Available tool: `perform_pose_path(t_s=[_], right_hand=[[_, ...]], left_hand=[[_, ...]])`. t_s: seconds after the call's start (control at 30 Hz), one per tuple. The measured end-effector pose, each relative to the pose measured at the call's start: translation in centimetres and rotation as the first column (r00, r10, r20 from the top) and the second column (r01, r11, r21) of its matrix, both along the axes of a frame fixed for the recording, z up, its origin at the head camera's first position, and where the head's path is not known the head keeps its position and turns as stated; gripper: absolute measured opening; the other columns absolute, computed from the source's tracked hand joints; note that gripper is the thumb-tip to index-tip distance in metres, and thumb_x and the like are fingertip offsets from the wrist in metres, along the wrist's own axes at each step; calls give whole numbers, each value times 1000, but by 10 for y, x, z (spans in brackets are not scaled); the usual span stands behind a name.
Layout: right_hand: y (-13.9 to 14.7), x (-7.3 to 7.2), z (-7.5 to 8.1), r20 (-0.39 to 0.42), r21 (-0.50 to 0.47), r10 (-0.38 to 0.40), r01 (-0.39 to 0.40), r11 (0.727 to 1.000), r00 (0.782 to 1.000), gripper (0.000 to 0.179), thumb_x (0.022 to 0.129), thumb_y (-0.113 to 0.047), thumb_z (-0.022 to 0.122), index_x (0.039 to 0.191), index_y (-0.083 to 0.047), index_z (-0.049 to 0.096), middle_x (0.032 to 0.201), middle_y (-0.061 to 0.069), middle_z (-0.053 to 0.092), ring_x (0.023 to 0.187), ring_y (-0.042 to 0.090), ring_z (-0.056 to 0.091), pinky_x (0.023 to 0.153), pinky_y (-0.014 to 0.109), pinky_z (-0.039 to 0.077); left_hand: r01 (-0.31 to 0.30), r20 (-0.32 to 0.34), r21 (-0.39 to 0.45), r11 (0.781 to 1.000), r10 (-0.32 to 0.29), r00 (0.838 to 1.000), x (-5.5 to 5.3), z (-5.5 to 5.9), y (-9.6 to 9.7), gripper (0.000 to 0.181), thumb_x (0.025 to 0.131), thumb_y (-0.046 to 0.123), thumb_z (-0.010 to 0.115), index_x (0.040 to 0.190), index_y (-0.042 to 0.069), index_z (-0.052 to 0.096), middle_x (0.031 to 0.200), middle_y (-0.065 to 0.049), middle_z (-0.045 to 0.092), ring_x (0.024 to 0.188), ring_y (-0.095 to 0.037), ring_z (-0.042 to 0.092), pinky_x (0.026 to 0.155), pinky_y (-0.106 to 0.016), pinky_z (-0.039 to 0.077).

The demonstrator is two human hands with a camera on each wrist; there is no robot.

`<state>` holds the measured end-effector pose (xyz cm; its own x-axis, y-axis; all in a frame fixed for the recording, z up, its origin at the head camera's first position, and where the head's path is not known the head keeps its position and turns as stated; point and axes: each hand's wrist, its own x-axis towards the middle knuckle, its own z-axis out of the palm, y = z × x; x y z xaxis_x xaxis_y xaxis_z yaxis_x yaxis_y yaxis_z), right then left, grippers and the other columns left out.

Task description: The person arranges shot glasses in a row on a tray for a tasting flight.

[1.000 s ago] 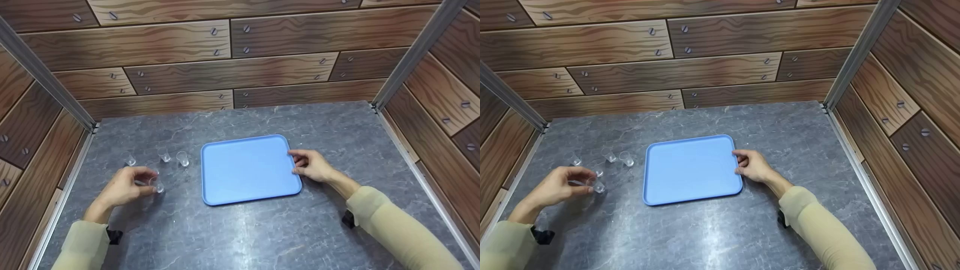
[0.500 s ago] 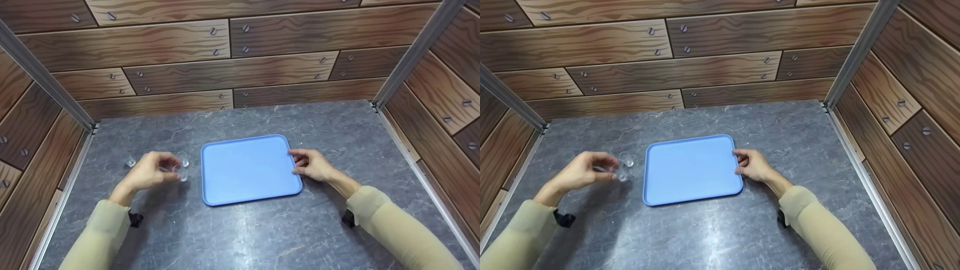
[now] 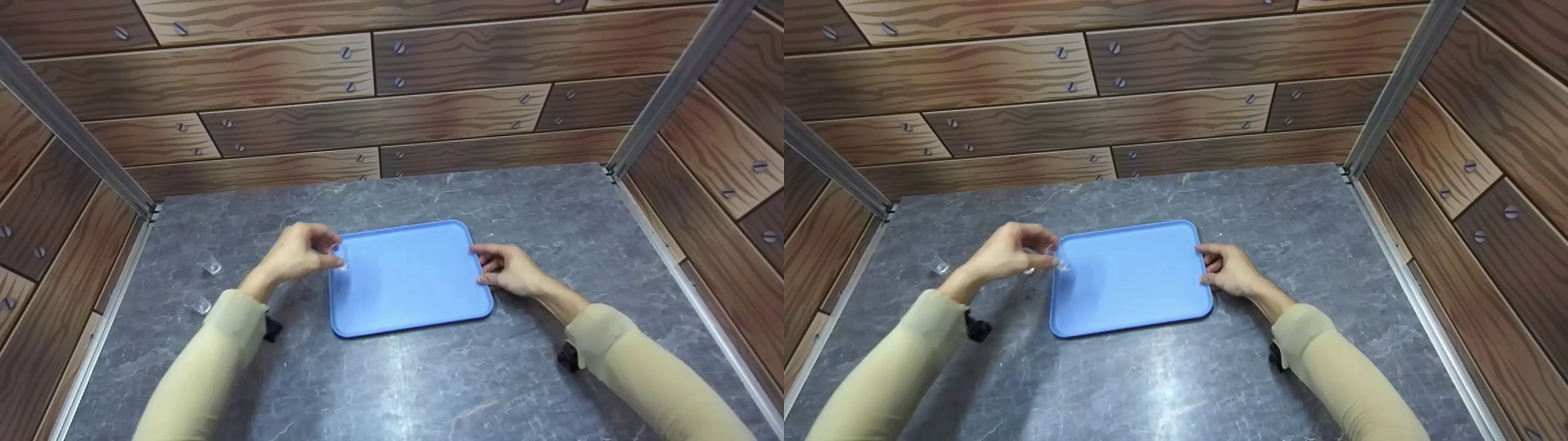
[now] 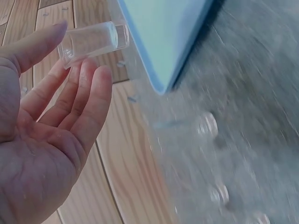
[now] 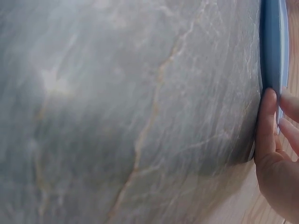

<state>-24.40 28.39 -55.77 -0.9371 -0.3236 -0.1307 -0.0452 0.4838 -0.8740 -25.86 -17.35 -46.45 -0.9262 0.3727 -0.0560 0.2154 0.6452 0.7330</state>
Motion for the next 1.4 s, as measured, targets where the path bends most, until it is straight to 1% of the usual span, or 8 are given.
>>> perform_pose_path(t_s=[0.13,0.23,0.37,0.53,0.73,0.93,1.17,1.4], right_hand=[[0,0,0,-4,2,2,-2,1000,1000,64,94,8,83,153,9,61,121,27,67,94,14,65,69,18,61],[1,0,1,0,-4,-1,1,1000,1000,64,94,9,82,154,10,60,121,28,67,94,14,66,68,19,62],[0,1,2,14,-14,-3,4,1000,1000,63,95,8,82,154,9,60,122,27,66,94,15,66,67,21,63],[-1,1,1,20,-24,-3,4,1000,1000,64,94,8,82,155,9,60,121,27,66,94,14,66,68,22,65],[-1,1,1,32,-42,10,-8,999,999,66,95,7,82,156,9,58,122,27,66,94,12,66,68,23,65],[0,1,4,40,-18,6,-5,1000,999,65,95,6,82,156,9,58,122,26,66,96,13,67,69,24,66],[2,0,3,59,-10,-2,2,1000,998,66,96,6,82,157,7,59,121,25,66,95,12,67,70,25,67],[1,0,1,39,-16,5,-4,1000,999,66,95,7,82,156,9,59,121,27,68,94,13,68,71,23,66]], left_hand=[[-7,13,26,1000,7,1000,-8,-5,21,44,86,20,95,124,4,82,108,-12,85,94,-21,76,83,-31,63],[-39,15,62,997,38,999,-14,-12,38,45,86,20,95,125,3,81,114,-15,85,99,-27,80,89,-37,67],[-74,10,92,993,73,997,-19,-22,63,46,87,18,94,127,1,81,118,-18,85,105,-31,82,97,-44,68],[-72,2,91,993,72,997,-24,-28,92,47,88,17,94,130,0,80,119,-18,85,108,-32,81,101,-45,67],[-90,-15,77,993,92,996,-30,-33,126,44,90,18,95,128,2,81,119,-16,85,109,-31,82,102,-43,67],[-123,22,96,988,121,992,-32,-36,159,45,90,18,95,130,4,81,123,-14,84,110,-28,81,102,-40,66],[-178,34,94,980,175,984,-31,-42,192,41,94,21,93,132,8,81,122,-9,84,106,-21,81,90,-31,67],[-168,28,77,983,167,986,-29,-49,213,39,96,20,91,133,10,81,125,-8,84,112,-22,81,96,-33,66]])
